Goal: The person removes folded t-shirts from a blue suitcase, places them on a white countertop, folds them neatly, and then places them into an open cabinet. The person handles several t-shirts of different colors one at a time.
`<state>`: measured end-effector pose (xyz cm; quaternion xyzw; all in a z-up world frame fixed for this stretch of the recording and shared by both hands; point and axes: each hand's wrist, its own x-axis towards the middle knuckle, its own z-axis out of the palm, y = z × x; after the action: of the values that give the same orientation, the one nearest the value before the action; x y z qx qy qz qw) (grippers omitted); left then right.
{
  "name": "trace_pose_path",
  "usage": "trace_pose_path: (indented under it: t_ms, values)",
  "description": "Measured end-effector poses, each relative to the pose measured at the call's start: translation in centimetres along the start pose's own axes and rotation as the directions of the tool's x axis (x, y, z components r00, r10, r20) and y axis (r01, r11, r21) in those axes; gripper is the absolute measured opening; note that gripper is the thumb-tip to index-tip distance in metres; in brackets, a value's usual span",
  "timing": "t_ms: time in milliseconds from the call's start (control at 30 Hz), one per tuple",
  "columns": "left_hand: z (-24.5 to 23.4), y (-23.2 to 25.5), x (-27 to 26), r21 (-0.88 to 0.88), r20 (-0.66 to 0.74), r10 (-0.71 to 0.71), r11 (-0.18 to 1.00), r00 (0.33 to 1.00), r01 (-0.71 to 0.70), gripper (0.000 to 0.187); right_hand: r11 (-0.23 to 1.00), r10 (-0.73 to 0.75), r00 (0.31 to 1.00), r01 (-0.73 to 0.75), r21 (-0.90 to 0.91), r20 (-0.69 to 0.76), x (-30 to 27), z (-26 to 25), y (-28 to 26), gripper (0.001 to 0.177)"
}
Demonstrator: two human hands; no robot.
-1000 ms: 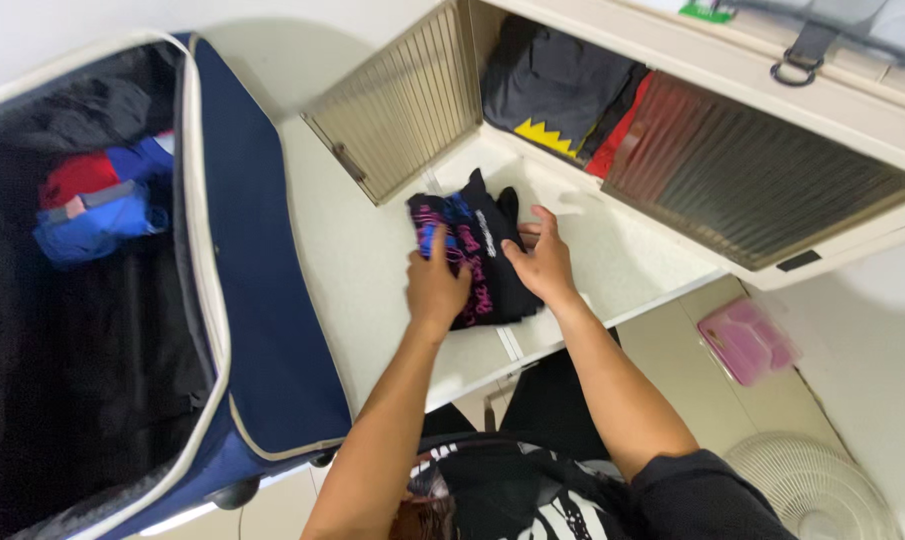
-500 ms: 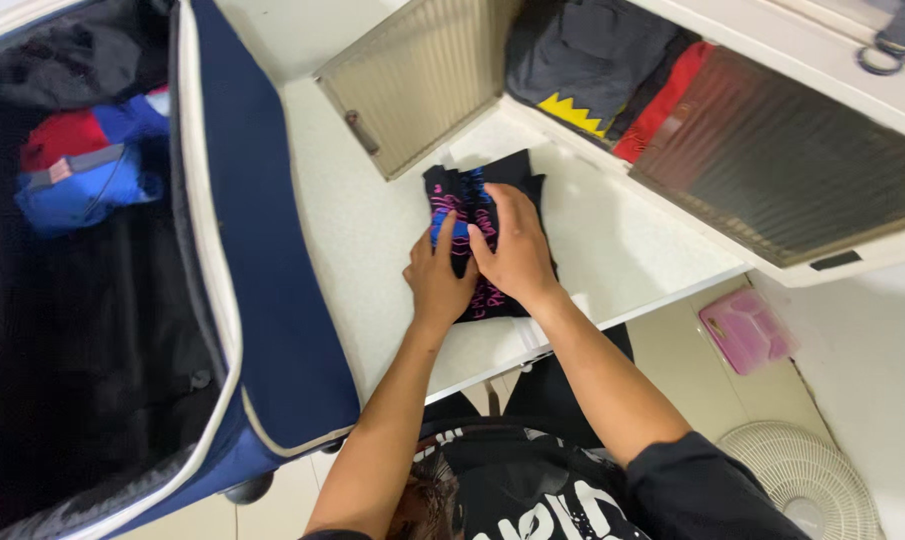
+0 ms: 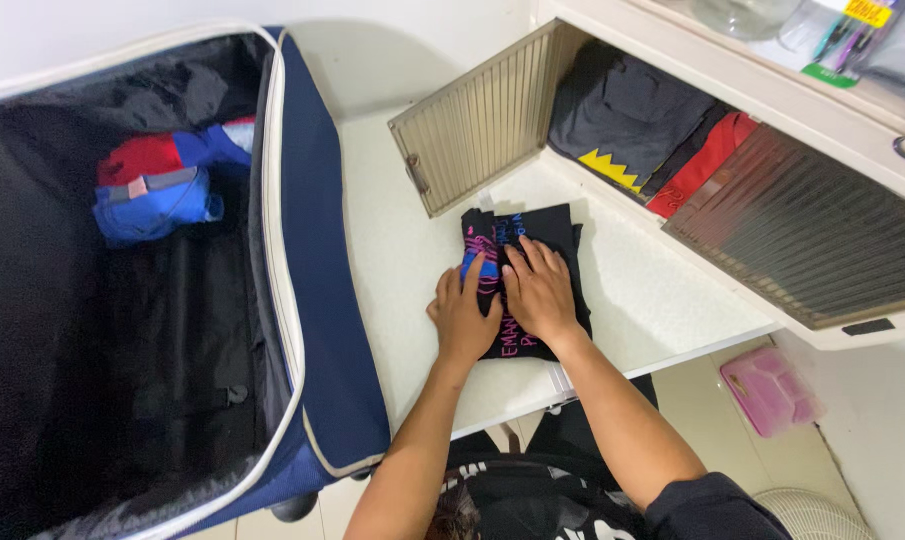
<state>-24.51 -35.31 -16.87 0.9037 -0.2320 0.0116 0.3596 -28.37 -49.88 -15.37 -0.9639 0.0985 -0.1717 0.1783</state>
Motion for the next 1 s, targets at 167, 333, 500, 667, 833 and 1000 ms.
trace_pose_path:
  t_ms: [167, 333, 500, 667, 833, 1000]
  values:
    - [-0.5, -0.7, -0.9, 0.066, -0.067, -0.051, 0.996, 0.996, 0.056, 0.071, 0.989, 0.074, 0.997, -0.072, -0.125, 0.013, 0.1, -1.3, -0.4, 0.047]
    - [-1.9, -0.7, -0.8, 0.076, -0.181, -0.164, 0.981, 0.97, 0.18, 0.055, 0.964, 0.215, 0.968, -0.189, -0.186, 0.13, 0.5, -2.5, -0.7, 0.052]
    - [-2.7, 1.9, -0.4, 0.131, -0.267, -0.064, 0.986, 0.962, 0.102, 0.063, 0.971, 0.169, 0.982, -0.152, -0.186, 0.08, -0.2, -1.8, -0.4, 0.053]
    - [-1.2, 5.4, 0.5, -0.2, -0.213, 0.227, 0.942, 0.95, -0.27, 0.046, 0.979, 0.106, 0.994, -0.098, -0.179, 0.037, -0.3, -1.3, 0.6, 0.057]
    - [-0.6, 4.0, 1.0, 0.085, -0.026, 0.086, 0.993, 0.996, -0.083, 0.05, 0.982, 0.146, 0.988, -0.14, -0.129, 0.041, -0.4, -1.5, 0.6, 0.053]
    - [-0.3, 3.0, 0.9, 0.372, 0.083, -0.129, 0.924, 0.988, 0.089, 0.055, 0.98, 0.175, 0.983, -0.169, -0.105, 0.059, -0.2, -1.8, 0.3, 0.052]
